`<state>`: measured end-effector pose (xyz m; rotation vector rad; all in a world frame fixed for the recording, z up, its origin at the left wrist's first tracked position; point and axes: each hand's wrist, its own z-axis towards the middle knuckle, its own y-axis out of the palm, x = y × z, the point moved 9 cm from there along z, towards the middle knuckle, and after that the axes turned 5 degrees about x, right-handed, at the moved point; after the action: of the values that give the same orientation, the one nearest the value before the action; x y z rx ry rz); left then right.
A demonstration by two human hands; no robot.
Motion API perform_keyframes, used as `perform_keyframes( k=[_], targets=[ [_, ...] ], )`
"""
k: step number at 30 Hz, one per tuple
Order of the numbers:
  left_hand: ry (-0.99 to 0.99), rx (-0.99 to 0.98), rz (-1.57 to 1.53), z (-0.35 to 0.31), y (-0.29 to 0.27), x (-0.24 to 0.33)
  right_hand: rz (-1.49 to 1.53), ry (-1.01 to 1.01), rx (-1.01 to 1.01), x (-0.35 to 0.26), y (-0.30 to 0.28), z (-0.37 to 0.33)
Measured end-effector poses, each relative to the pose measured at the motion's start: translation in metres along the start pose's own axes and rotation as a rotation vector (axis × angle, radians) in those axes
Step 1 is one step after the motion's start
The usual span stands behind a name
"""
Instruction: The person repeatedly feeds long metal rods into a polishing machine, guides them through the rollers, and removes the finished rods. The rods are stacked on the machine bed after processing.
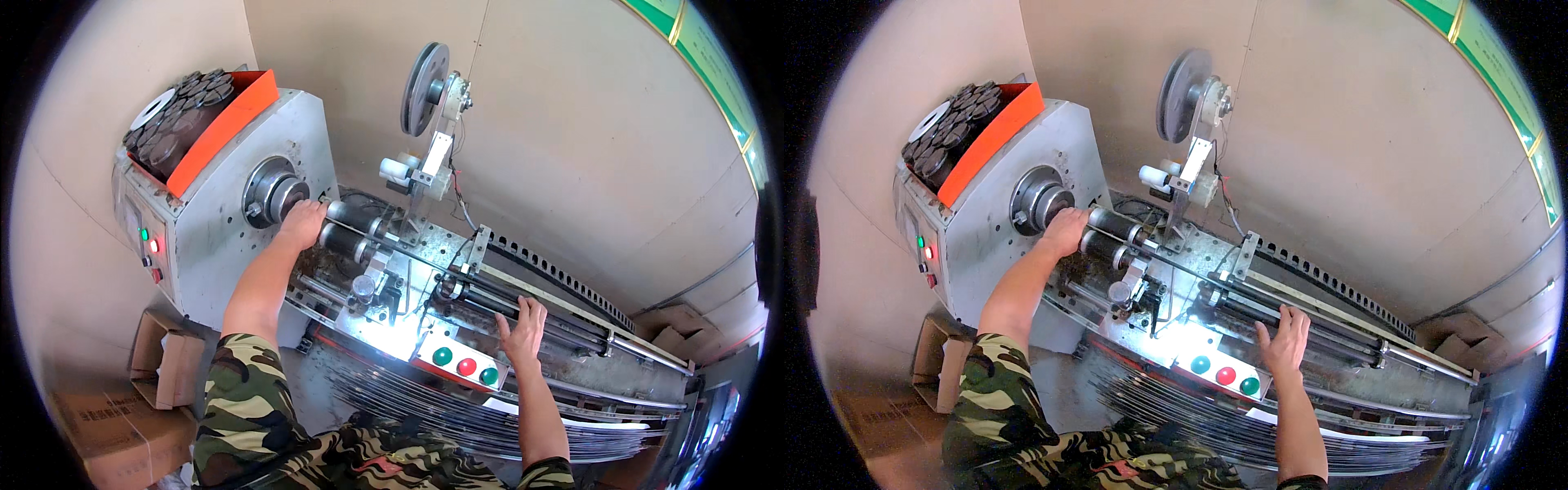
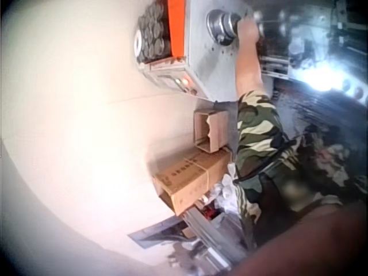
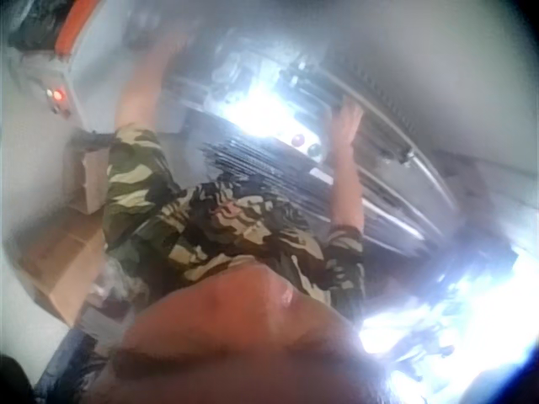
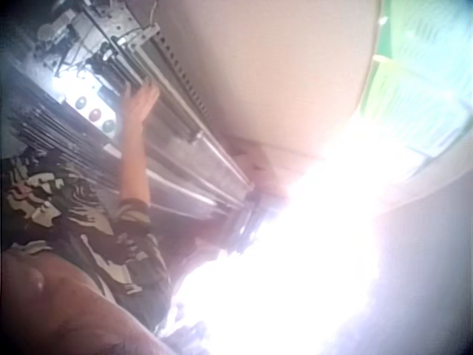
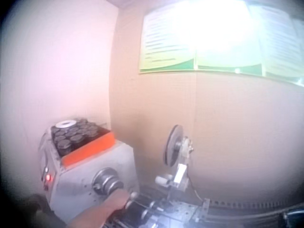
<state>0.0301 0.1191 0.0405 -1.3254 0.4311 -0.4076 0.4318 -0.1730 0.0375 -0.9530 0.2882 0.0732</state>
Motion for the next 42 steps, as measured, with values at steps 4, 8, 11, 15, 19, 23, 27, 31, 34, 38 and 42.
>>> perform_keyframes(
  k=[4, 8, 11, 15, 19, 23, 27, 31, 34, 38, 42],
  targets=[
    [0.002, -0.155, 0.09, 0.009, 0.033, -0.015, 0.015, 0.011, 0.006, 0.002, -0.002, 0.004],
    [0.06, -0.204, 0.183, 0.014, 0.038, -0.017, 0.008, 0.026, 0.018, 0.002, -0.005, 0.007],
    [0.083, -0.21, 0.177, 0.018, 0.04, -0.023, 0.023, 0.047, 0.026, 0.003, -0.005, 0.009],
    [0.085, -0.156, 0.141, 0.021, 0.044, -0.029, 0.009, 0.059, 0.044, 0.005, -0.006, 0.01],
    [0.121, -0.158, 0.134, 0.022, 0.047, -0.027, 0.002, 0.097, 0.04, 0.009, -0.005, 0.008],
    [0.138, -0.166, 0.117, 0.023, 0.055, -0.031, -0.008, 0.13, 0.036, 0.012, -0.003, 0.003],
    [0.131, -0.161, 0.095, 0.026, 0.053, -0.034, -0.012, 0.122, 0.054, 0.013, -0.003, 0.01],
    [0.124, -0.129, 0.068, 0.027, 0.045, -0.04, -0.012, 0.119, 0.064, 0.012, -0.002, 0.023],
    [0.127, -0.102, 0.06, 0.027, 0.042, -0.044, -0.031, 0.121, 0.074, 0.009, 0.0, 0.03],
    [0.141, -0.124, 0.081, 0.026, 0.04, -0.04, -0.022, 0.142, 0.069, 0.004, 0.003, 0.029],
    [0.165, -0.091, 0.056, 0.025, 0.045, -0.042, -0.027, 0.146, 0.071, -0.003, 0.005, 0.028]
  ],
)
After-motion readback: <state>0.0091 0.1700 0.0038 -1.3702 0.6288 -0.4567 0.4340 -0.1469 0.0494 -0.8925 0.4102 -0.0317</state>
